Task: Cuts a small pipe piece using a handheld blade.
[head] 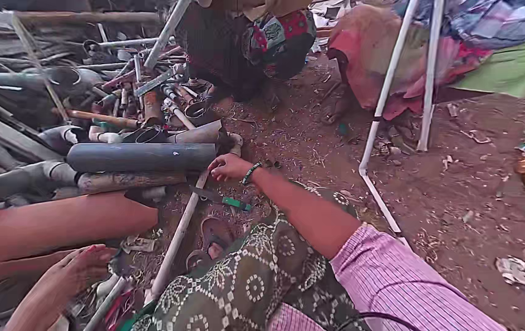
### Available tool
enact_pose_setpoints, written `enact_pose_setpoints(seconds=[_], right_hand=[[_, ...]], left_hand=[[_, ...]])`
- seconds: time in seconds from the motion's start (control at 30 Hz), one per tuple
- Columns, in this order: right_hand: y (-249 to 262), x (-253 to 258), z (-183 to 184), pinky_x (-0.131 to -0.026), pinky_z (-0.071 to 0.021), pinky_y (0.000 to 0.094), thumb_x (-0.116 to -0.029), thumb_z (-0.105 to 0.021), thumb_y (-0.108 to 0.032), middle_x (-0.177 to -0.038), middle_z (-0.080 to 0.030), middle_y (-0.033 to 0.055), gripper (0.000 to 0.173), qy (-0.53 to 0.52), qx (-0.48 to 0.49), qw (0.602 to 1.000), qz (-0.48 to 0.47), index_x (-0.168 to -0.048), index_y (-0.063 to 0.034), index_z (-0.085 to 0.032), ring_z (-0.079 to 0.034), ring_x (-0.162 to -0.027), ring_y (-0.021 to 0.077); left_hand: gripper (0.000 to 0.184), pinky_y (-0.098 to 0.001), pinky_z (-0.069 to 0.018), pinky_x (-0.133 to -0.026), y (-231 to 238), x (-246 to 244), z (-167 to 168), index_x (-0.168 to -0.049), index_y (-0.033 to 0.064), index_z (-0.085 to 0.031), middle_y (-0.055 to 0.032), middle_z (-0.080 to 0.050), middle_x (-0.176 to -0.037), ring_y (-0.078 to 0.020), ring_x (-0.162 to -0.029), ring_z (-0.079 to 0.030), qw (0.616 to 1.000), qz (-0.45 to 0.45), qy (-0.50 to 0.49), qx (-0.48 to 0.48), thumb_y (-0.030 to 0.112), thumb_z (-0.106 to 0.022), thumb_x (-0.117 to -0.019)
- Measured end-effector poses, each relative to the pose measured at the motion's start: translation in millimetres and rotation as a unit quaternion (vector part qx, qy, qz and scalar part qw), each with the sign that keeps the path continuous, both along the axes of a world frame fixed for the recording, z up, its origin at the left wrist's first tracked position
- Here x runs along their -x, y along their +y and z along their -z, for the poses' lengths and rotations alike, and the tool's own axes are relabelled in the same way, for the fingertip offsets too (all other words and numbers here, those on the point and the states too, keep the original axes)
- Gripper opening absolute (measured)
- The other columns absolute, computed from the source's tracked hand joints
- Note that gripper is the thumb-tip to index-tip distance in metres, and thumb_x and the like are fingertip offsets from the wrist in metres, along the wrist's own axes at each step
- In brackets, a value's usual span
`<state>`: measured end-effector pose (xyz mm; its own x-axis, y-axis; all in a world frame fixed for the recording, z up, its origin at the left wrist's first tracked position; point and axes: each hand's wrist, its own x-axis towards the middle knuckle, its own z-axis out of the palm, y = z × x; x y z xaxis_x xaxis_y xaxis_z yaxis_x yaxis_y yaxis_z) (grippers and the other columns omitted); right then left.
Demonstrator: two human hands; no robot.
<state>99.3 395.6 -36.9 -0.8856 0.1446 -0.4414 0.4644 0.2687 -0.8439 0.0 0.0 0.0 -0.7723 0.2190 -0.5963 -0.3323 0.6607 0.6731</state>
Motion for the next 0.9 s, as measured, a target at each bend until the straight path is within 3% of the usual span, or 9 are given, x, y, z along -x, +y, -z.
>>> enact_pose_setpoints(seconds=[0.07, 0.1, 0.13, 0.23, 0.27, 0.37, 0.53, 0.7, 0.9], right_hand=[[7.0, 12.5, 39.6, -0.092, -0.0537, 0.0466, -0.103, -0.061, -0.015, -0.116, -0.069, 0.0212, 0.028, -0.072, -0.162, 0.983, -0.057, -0.125, 0.001, -0.067, -0.068, -0.1, 0.0297], [9.6, 15.6, 51.4, -0.099, -0.0497, 0.0553, -0.1016, -0.063, -0.018, -0.121, -0.068, 0.0242, 0.03, -0.129, -0.238, 0.956, -0.111, -0.123, 0.0015, -0.069, -0.066, -0.111, 0.0368], [7.6, 17.2, 62.4, -0.103, -0.0459, 0.0605, -0.101, -0.063, -0.021, -0.124, -0.067, 0.0259, 0.032, -0.179, -0.284, 0.927, -0.165, -0.122, 0.0019, -0.069, -0.063, -0.12, 0.0408], [-11.4, 21.0, 83.0, -0.105, -0.043, 0.0645, -0.1018, -0.061, -0.024, -0.131, -0.063, 0.028, 0.036, -0.261, -0.319, 0.868, -0.276, -0.127, 0.0015, -0.067, -0.058, -0.128, 0.0443], [-20.7, 19.7, 88.6, -0.103, -0.0443, 0.0654, -0.1014, -0.062, -0.024, -0.132, -0.062, 0.0287, 0.036, -0.28, -0.329, 0.851, -0.298, -0.126, 0.0025, -0.066, -0.058, -0.127, 0.0452], [-41.8, 10.3, 104.5, -0.099, -0.0472, 0.0659, -0.0998, -0.062, -0.016, -0.134, -0.059, 0.0322, 0.036, -0.324, -0.365, 0.811, -0.324, -0.125, 0.0105, -0.061, -0.057, -0.127, 0.0481], [-42.8, 6.7, 147.5, -0.097, -0.0487, 0.0665, -0.0987, -0.065, -0.021, -0.133, -0.06, 0.0323, 0.042, -0.314, -0.395, 0.802, -0.319, -0.128, 0.0093, -0.06, -0.059, -0.125, 0.0492], [-37.6, 11.6, 163.5, -0.096, -0.0502, 0.0643, -0.0964, -0.069, -0.027, -0.126, -0.064, 0.0313, 0.042, -0.322, -0.416, 0.782, -0.333, -0.118, 0.0091, -0.064, -0.062, -0.121, 0.0476], [-20.5, 22.8, 170.6, -0.098, -0.0464, 0.0668, -0.096, -0.071, -0.025, -0.122, -0.065, 0.0339, 0.045, -0.259, -0.377, 0.849, -0.263, -0.128, 0.005, -0.061, -0.061, -0.119, 0.0504]], left_hand=[[0.036, -0.0355, -0.0574, -0.068, -28.2, 12.7, 45.9, -0.132, 0.0002, -0.056, -0.0139, -0.071, -0.101, -0.0186, -0.076, -0.069, 0.999, 0.004, -0.01, 0.041, 0.027, -0.042, -0.1118], [0.037, -0.0376, -0.056, -0.071, -35.7, 15.7, 59.3, -0.134, 0.001, -0.057, -0.0161, -0.07, -0.105, -0.0206, -0.078, -0.068, 0.995, 0.041, -0.022, 0.092, 0.028, -0.046, -0.1113], [0.038, -0.0446, -0.0554, -0.08, -43.2, 18.7, 67.7, -0.135, -0.0007, -0.057, -0.0206, -0.069, -0.113, -0.0268, -0.088, -0.069, 0.984, 0.099, -0.035, 0.145, 0.027, -0.05, -0.1102], [0.045, -0.0604, -0.0441, -0.106, -44.6, 35.4, 76.6, -0.134, 0.0005, -0.062, -0.026, -0.066, -0.127, -0.0407, -0.119, -0.063, 0.931, 0.258, -0.034, 0.256, 0.035, -0.057, -0.1067], [0.044, -0.0614, -0.0421, -0.108, -40.6, 39.9, 77.5, -0.135, 0.0021, -0.063, -0.025, -0.065, -0.129, -0.0408, -0.123, -0.061, 0.924, 0.273, -0.029, 0.265, 0.036, -0.056, -0.1068], [0.042, -0.0614, -0.0444, -0.103, -28.6, 50.8, 80.3, -0.133, 0.0025, -0.063, -0.0237, -0.067, -0.123, -0.0397, -0.117, -0.064, 0.934, 0.259, -0.003, 0.245, 0.035, -0.057, -0.1068], [0.044, -0.0646, -0.0418, -0.106, -29.2, 63.9, 68.9, -0.133, 0.0078, -0.064, -0.0207, -0.066, -0.129, -0.0396, -0.126, -0.06, 0.922, 0.237, -0.005, 0.306, 0.041, -0.055, -0.1064], [0.041, -0.0657, -0.0472, -0.098, -48.2, 68.1, 70.5, -0.127, 0.0089, -0.068, -0.0197, -0.07, -0.12, -0.0397, -0.117, -0.065, 0.924, 0.198, 0.029, 0.327, 0.042, -0.059, -0.1038], [0.044, -0.0658, -0.0475, -0.097, -66.7, 81.9, 73.2, -0.124, 0.0064, -0.068, -0.0206, -0.068, -0.124, -0.0395, -0.12, -0.063, 0.92, 0.169, 0.0, 0.354, 0.044, -0.056, -0.1046]])
